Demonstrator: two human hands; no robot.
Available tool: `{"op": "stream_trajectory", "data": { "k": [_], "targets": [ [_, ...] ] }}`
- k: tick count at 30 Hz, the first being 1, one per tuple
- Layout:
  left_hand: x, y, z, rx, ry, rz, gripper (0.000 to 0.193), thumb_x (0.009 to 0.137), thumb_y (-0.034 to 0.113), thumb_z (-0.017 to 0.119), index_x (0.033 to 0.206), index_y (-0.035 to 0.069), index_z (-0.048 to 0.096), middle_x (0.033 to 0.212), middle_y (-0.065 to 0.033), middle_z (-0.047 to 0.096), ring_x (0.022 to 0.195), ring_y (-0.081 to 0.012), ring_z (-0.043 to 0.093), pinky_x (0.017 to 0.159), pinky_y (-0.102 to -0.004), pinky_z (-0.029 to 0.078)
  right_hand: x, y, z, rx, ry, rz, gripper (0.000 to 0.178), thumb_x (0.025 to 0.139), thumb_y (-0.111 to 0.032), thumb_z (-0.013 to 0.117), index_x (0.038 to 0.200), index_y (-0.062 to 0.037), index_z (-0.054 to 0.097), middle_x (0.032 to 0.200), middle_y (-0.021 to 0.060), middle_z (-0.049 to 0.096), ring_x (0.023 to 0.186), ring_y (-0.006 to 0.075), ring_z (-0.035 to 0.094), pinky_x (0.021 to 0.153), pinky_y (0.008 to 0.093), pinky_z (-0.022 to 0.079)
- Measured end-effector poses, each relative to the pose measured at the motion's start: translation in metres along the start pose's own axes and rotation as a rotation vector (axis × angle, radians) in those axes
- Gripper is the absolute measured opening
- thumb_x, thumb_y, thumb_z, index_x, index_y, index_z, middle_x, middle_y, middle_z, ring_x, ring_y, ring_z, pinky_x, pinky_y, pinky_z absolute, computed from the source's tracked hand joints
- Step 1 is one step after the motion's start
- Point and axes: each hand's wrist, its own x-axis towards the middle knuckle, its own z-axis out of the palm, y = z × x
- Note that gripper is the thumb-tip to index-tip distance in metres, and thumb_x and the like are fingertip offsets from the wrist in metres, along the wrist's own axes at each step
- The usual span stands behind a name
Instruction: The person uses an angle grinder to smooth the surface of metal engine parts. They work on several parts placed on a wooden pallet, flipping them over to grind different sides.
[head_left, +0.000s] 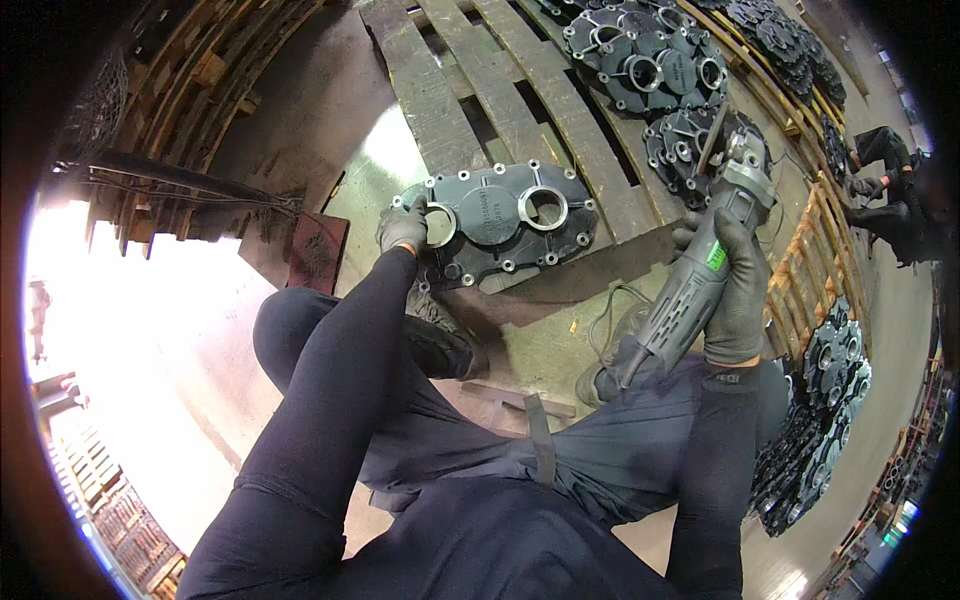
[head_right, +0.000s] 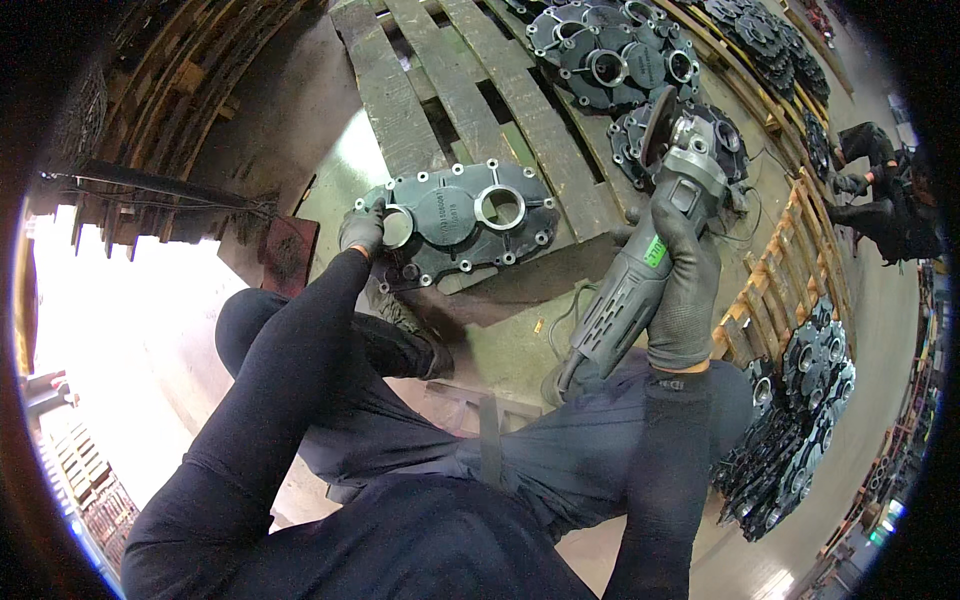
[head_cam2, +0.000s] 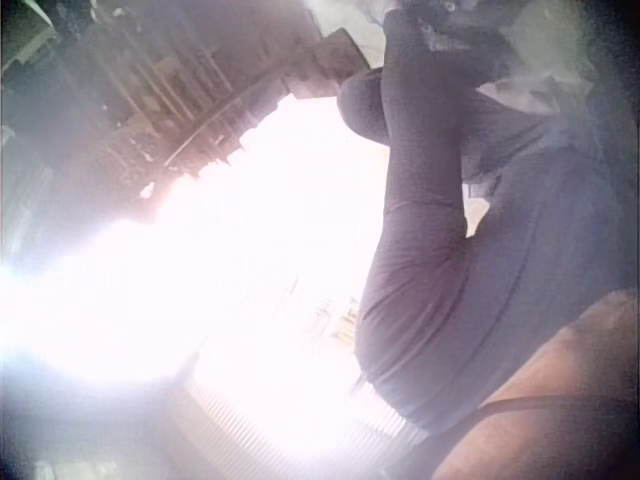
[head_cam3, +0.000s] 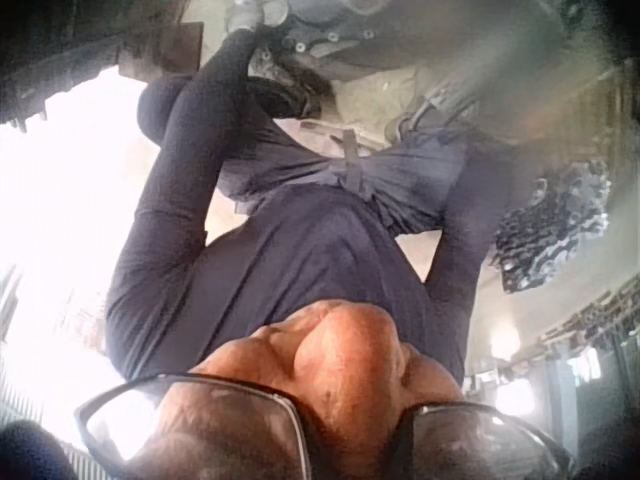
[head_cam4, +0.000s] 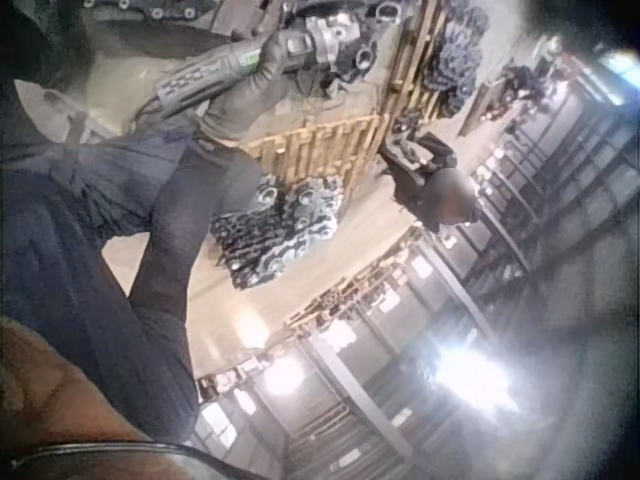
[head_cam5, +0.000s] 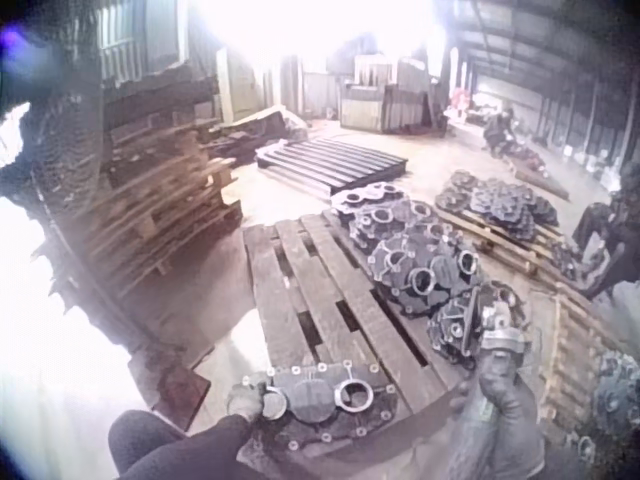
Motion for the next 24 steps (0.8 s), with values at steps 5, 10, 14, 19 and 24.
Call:
{"op": "stream_trajectory", "data": {
  "k": [5,10,14,19,24],
  "targets": [
    [-0.008,0.003,0.001,-0.022,-0.01,-0.005,0.095,0.097,0.071,0.067,0.145,-0.01,0.059,0.144,-0.0346,0.066,0.138,-0.0459,0.064,0.118,-0.049,0.048,0.001,0.019,-0.032,0.086,0.032,0.049,0.047,0.101,-0.032,0.077,0.13,0.001,0.063,0.11,0.0153,0.075,0.093,0.0239,0.079,0.073,0.0334,0.065],
    [0.02,0.003,0.003,-0.045,-0.165,0.106,0.091,0.097,0.072,0.063,0.132,-0.011,0.07,0.139,-0.036,0.068,0.135,-0.0491,0.064,0.112,-0.0516,0.05,-0.005,0.026,-0.035,0.076,0.01,0.092,0.048,0.098,-0.03,0.082,0.13,0.0001,0.062,0.108,0.0141,0.074,0.09,0.0233,0.079,0.072,0.033,0.064],
    [0.0,0.04,0.026,0.137,-0.222,0.403,0.062,0.108,0.058,0.051,0.129,0.005,0.075,0.129,-0.0338,0.072,0.123,-0.0505,0.069,0.108,-0.0526,0.053,0.001,0.04,-0.033,0.064,-0.007,0.108,0.046,0.095,-0.027,0.086,0.126,-0.0002,0.064,0.104,0.0123,0.074,0.084,0.0224,0.079,0.07,0.0331,0.064],
    [-0.073,0.123,0.023,0.168,-0.219,0.452,0.053,0.105,0.05,0.059,0.133,0.008,0.073,0.128,-0.0307,0.074,0.118,-0.05,0.072,0.104,-0.0548,0.055,0.006,0.063,-0.049,-0.013,0.032,0.127,0.043,0.093,-0.023,0.088,0.119,0.0002,0.064,0.097,0.0104,0.071,0.077,0.0219,0.077,0.065,0.0332,0.062],
    [-0.059,0.128,0.007,-0.009,-0.01,0.591,0.047,0.105,0.048,0.063,0.133,0.013,0.074,0.122,-0.0258,0.077,0.115,-0.0462,0.074,0.101,-0.0515,0.057,0.011,0.077,-0.056,-0.066,0.062,0.111,0.038,0.095,-0.024,0.086,0.117,-0.0008,0.066,0.095,0.0096,0.073,0.077,0.0218,0.077,0.065,0.0338,0.063]
  ]
}}
